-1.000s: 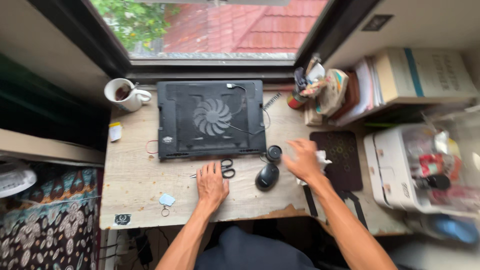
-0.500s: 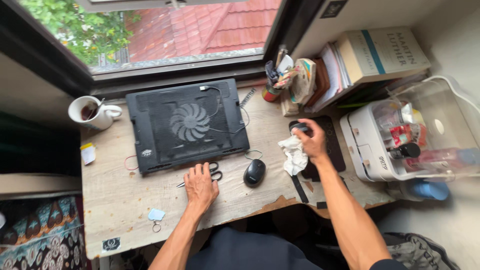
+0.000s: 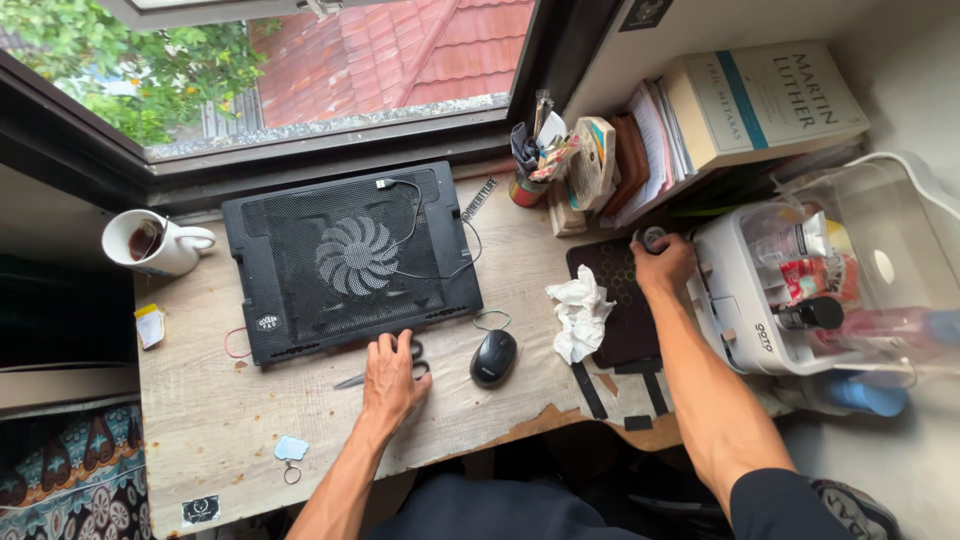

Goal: The person tidies a desk by placing items into a plastic container, folding a piece of paper, wiping the desk and a mousepad with a cloth, and rearranging various objects like books, a laptop cooler, and pens.

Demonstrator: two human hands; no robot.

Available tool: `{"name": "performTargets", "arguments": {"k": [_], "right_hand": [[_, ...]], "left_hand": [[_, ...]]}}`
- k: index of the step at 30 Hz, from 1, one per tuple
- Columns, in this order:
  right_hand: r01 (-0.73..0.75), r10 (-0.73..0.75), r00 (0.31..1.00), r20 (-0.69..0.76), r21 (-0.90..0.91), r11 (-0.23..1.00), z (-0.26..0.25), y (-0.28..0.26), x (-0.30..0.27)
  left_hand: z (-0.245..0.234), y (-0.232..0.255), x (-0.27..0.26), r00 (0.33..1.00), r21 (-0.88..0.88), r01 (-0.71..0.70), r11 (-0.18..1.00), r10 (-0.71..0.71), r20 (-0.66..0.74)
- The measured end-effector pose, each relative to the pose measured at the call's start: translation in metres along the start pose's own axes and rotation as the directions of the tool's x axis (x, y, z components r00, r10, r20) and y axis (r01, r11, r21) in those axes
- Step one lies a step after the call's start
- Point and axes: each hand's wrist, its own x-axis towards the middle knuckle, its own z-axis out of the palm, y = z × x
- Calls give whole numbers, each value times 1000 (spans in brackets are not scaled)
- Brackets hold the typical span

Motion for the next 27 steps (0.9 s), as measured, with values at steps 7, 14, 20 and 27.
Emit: {"name": "performTargets", "arguments": {"k": [7, 14, 20, 27], "right_hand": [[172, -171, 985, 12, -86, 981, -15, -18, 14], [258, -311, 749, 585, 175, 950, -96, -123, -102], [457, -422, 825, 376, -4, 890, -81, -54, -109], [515, -567, 809, 154, 278, 811, -83, -58, -158]], "left_hand": [[5, 7, -3, 989, 10, 95, 995, -95, 113], [24, 36, 15, 992, -81, -75, 994, 83, 94], [47, 109, 43, 945, 95, -286, 954, 263, 195], [101, 95, 47, 942, 164, -283, 945, 242, 231]]}}
